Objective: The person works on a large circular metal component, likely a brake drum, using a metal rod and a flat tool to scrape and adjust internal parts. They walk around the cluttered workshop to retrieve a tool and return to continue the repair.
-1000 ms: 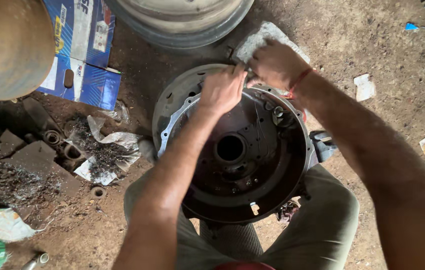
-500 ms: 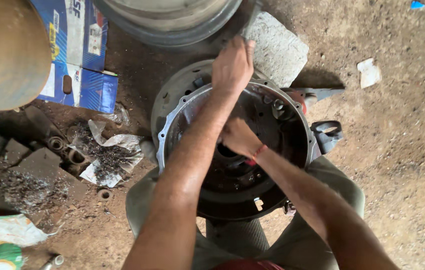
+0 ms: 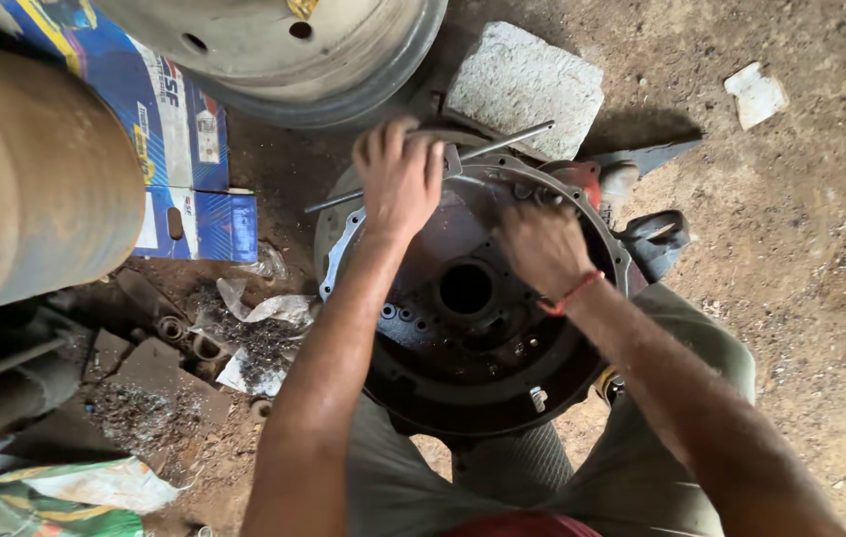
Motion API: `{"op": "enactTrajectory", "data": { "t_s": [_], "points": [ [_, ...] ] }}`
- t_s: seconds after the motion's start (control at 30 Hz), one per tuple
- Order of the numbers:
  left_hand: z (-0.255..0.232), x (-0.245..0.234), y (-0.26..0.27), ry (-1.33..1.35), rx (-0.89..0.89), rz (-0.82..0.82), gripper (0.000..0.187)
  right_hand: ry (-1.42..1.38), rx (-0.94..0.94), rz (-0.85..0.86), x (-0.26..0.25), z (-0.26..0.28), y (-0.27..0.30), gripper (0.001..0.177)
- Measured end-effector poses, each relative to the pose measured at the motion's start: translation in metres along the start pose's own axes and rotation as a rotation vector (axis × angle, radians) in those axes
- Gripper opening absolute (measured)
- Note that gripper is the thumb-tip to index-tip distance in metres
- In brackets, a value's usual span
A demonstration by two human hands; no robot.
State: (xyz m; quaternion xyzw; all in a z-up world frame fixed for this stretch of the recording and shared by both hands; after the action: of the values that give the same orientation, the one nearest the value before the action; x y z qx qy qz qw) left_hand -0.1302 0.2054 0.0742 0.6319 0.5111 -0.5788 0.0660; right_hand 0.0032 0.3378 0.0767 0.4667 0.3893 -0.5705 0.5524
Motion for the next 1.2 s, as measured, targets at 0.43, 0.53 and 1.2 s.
{"op": "enactTrajectory", "data": {
  "t_s": [0.43,0.53,1.2],
  "points": [
    [-0.074,0.006,-0.005,0.111,0.224,0.401,0.046,-0.806,-0.174,0.171,0.043,0.069,0.147,0.023],
    [-0.053,-0.017,0.026,0.054,0.284,0.731,0.051,-0.828,-0.137,0.153,0.03,0.057,0.137,0.018],
    [-0.037,-0.025,0.009,0.392,0.411,0.549,0.036,-0.849,-0.556,-0.214,-0.056,0.097,0.054,0.022]
  ]
}}
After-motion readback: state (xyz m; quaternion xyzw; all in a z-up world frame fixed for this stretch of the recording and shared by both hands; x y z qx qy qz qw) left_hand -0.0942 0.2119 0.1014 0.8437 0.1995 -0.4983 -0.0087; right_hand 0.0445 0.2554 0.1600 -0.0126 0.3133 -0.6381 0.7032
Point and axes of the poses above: each hand's wrist, its own y-axis away from the middle knuckle, its own x-axis out of the palm, z = x × y, the point moved 7 cm from there along -y, towards the middle knuckle, and after that the axes turned 11 degrees about -z, right-handed, at the moved point
